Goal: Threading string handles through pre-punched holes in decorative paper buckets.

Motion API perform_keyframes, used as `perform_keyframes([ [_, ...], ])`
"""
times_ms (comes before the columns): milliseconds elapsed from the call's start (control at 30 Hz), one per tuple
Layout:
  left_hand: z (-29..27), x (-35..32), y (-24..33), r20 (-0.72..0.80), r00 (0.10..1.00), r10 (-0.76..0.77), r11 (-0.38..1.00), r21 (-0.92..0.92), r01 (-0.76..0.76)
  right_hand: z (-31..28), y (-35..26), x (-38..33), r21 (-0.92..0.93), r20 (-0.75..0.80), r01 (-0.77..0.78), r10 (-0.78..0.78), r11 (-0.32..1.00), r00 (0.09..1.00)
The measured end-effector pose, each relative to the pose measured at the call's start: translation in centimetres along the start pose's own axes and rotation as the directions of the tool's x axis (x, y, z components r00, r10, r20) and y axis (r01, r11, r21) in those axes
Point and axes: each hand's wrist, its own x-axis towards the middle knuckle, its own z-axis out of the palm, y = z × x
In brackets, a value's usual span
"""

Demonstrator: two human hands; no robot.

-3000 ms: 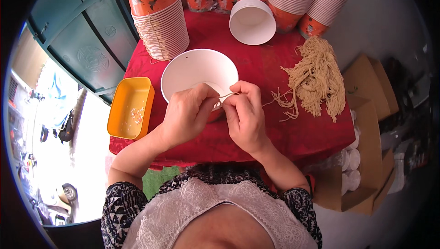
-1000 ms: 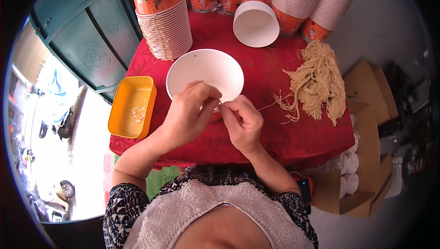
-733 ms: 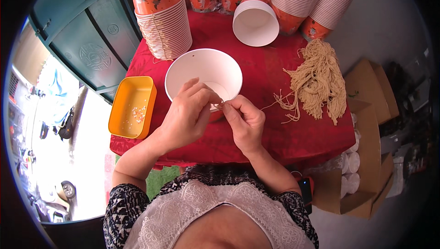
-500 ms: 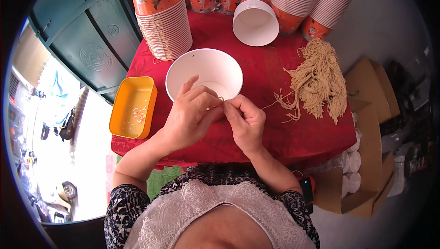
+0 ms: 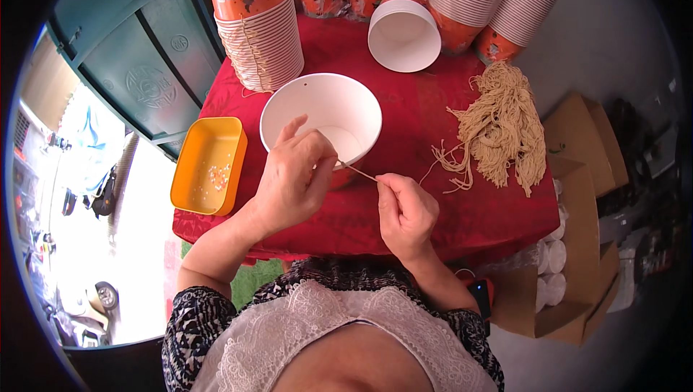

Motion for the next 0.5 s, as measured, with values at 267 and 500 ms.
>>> perform_keyframes([
  [267,-0.1,0.2,-0.5,-0.002,0.999,-0.033,0.999,-0.007,0.033,0.0,0.7,-1.3,-0.001,0.062,-0.053,0.053,0.999,0.997],
  [500,-1.4,-2.2,1.1,-0.193,0.981,0.012,0.987,0.162,0.020,0.0,0.5,-1.0,-0.182,0.243,0.046,-0.001,0.982,0.970],
])
